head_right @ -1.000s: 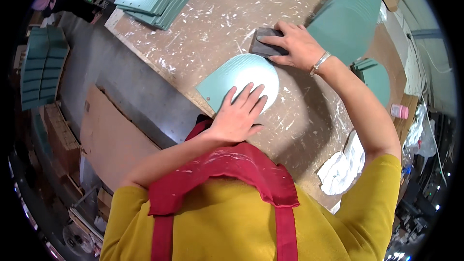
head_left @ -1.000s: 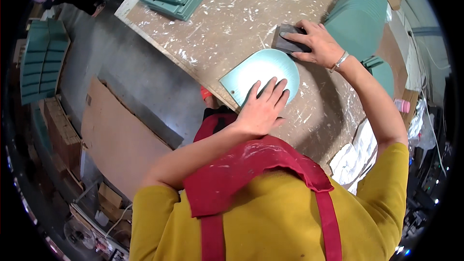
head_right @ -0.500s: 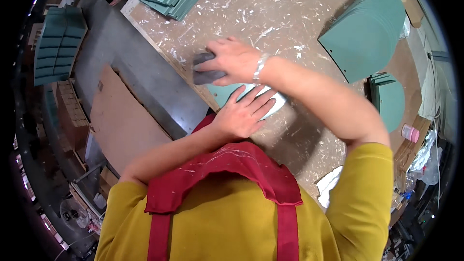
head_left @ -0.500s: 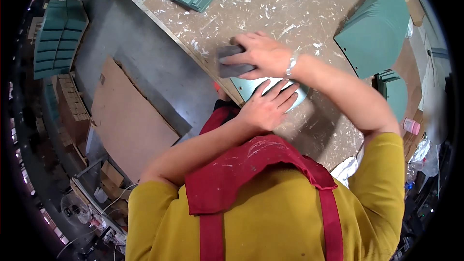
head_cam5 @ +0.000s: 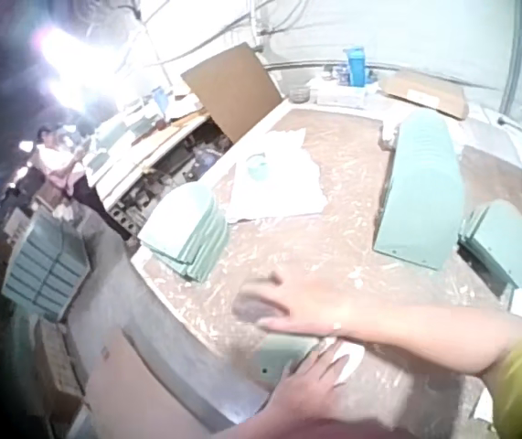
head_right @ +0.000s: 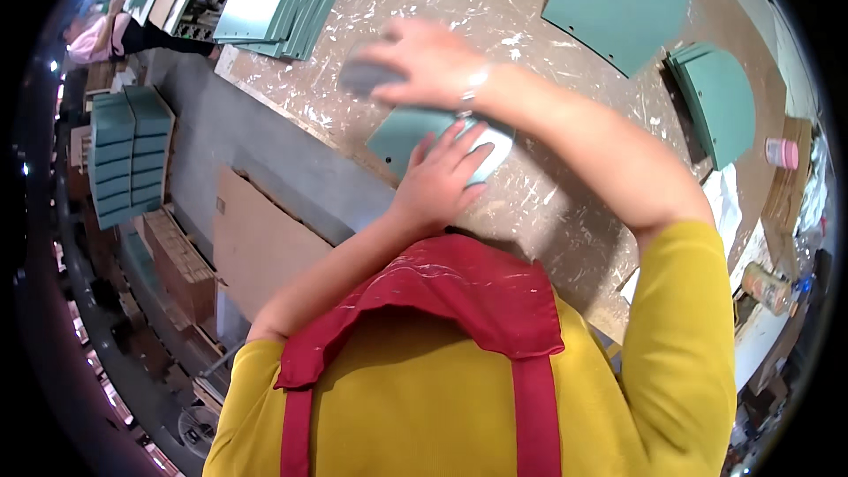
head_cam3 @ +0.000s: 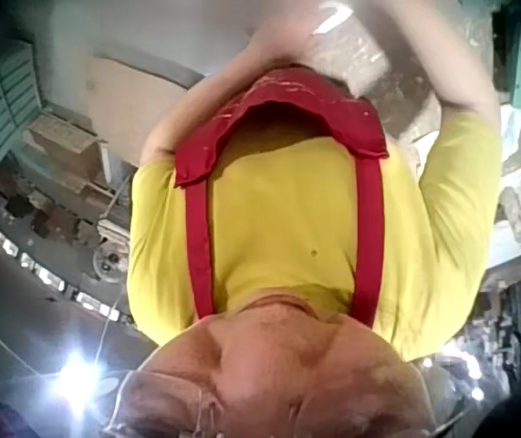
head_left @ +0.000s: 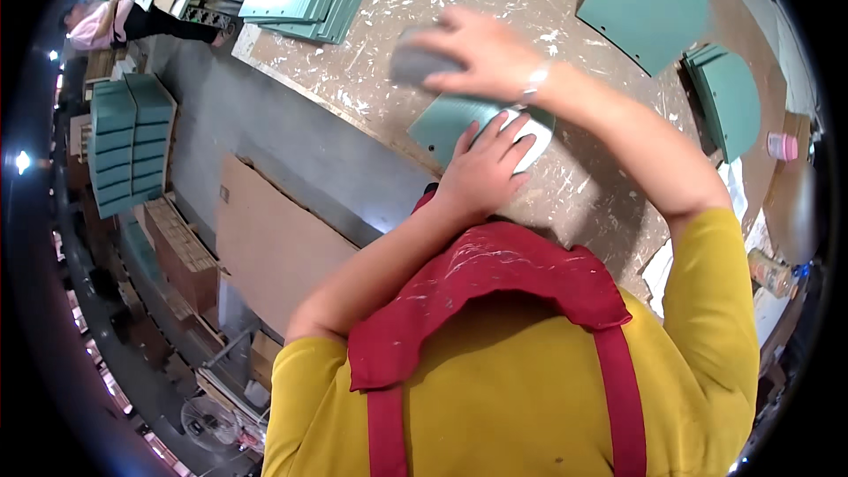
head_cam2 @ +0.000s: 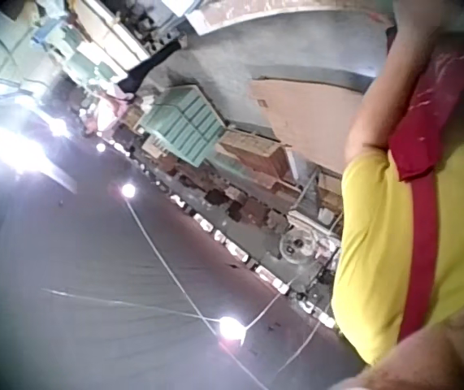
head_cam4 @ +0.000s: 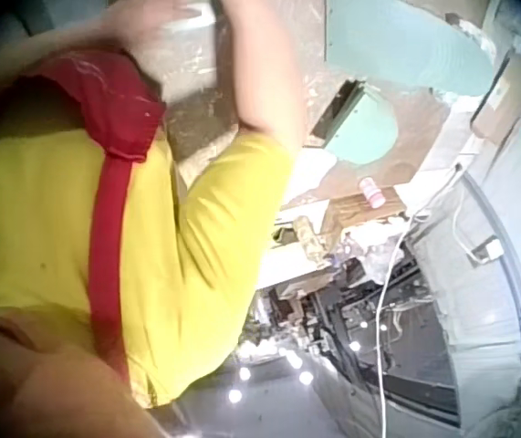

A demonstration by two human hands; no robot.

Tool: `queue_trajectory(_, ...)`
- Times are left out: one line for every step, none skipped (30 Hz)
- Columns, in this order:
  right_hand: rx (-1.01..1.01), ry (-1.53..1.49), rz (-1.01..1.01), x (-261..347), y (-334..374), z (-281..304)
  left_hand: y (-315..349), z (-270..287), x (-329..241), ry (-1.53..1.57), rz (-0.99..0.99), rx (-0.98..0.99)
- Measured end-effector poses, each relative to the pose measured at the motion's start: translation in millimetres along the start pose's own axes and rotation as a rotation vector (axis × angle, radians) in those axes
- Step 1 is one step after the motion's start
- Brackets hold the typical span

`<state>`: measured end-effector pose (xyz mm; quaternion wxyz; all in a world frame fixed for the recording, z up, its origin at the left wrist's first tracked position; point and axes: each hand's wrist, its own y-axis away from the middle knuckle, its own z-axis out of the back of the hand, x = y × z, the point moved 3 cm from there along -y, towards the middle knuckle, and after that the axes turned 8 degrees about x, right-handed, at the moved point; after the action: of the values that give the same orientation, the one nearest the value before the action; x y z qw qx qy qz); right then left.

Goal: The worker is using a sanding block to smooth the surface of curved green wooden panels on a workbench.

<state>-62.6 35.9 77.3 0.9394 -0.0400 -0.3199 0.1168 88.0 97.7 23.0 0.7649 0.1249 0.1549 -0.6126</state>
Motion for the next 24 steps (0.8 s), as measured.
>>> queue_trajectory(-0.108,0.044,-0.119,-6.0,19.1,18.2,2.2,2.7,4.5,0.119,0.040,-0.041)
queue_trajectory(-0.116,0.091,-0.253,-6.9,45.7,38.5,6.8,18.9,11.1,0.181,0.114,-0.149)
queue_trajectory(-0.142,0.144,-0.338,-9.7,76.0,47.0,12.6,30.4,26.4,0.178,0.170,-0.233)
queue_trajectory(-0.069,0.214,-0.442,-7.9,103.0,52.5,20.9,42.6,44.4,0.173,0.226,-0.316)
queue_trajectory(-0.060,0.230,-0.530,-7.9,128.6,49.7,31.8,50.5,64.9,0.215,0.360,-0.323)
queue_trajectory(-0.049,0.245,-0.613,-7.5,149.4,44.7,43.7,60.2,82.4,0.254,0.499,-0.333)
queue_trajectory(-0.066,0.241,-0.625,-6.6,167.8,41.8,47.9,68.6,90.6,0.277,0.540,-0.276)
queue_trajectory(-0.084,0.293,-0.677,-7.5,181.8,38.2,50.7,73.4,95.6,0.233,0.497,-0.233)
queue_trajectory(-0.102,0.345,-0.728,-7.4,190.0,34.5,51.1,75.1,97.7,0.190,0.455,-0.190)
queue_trajectory(-0.083,0.451,-0.766,-6.1,192.3,30.5,48.2,75.6,99.7,0.179,0.448,-0.189)
queue_trajectory(-0.095,0.448,-0.773,-2.1,192.9,25.1,41.2,73.6,102.5,0.172,0.438,-0.111)
queue_trajectory(-0.134,0.471,-0.735,6.1,189.4,20.8,34.6,71.2,104.5,0.168,0.427,-0.031)
queue_trajectory(-0.171,0.494,-0.695,14.2,183.2,16.8,30.7,70.7,106.3,0.163,0.417,-0.026)
queue_trajectory(-0.143,0.422,-0.694,19.7,172.6,9.9,28.7,66.7,111.8,0.308,0.487,0.011)
queue_trajectory(-0.154,0.376,-0.643,21.1,165.0,1.7,27.4,61.9,115.3,0.456,0.553,0.052)
queue_trajectory(-0.143,0.354,-0.617,22.9,157.6,-8.2,27.1,58.8,118.2,0.454,0.544,0.059)
queue_trajectory(-0.132,0.332,-0.585,23.5,151.4,-18.1,29.6,54.9,124.9,0.544,0.606,0.044)
queue_trajectory(-0.137,0.332,-0.586,23.1,149.2,-27.8,30.8,52.3,129.9,0.631,0.669,0.026)
queue_trajectory(-0.100,0.354,-0.575,24.5,147.9,-38.5,30.8,49.3,132.1,0.628,0.666,0.025)
queue_trajectory(-0.062,0.375,-0.562,25.4,146.7,-44.9,31.2,47.9,131.7,0.624,0.670,-0.001)
queue_trajectory(-0.063,0.375,-0.560,24.2,147.0,-45.9,31.5,46.7,131.6,0.621,0.674,-0.027)
queue_trajectory(-0.081,0.366,-0.549,22.9,148.5,-46.1,30.9,45.3,132.0,0.621,0.675,-0.028)
queue_trajectory(-0.096,0.358,-0.538,22.7,149.9,-46.5,29.5,45.9,130.5,0.490,0.667,-0.040)
queue_trajectory(-0.094,0.357,-0.537,23.2,149.8,-46.9,28.1,46.5,128.7,0.360,0.657,-0.050)
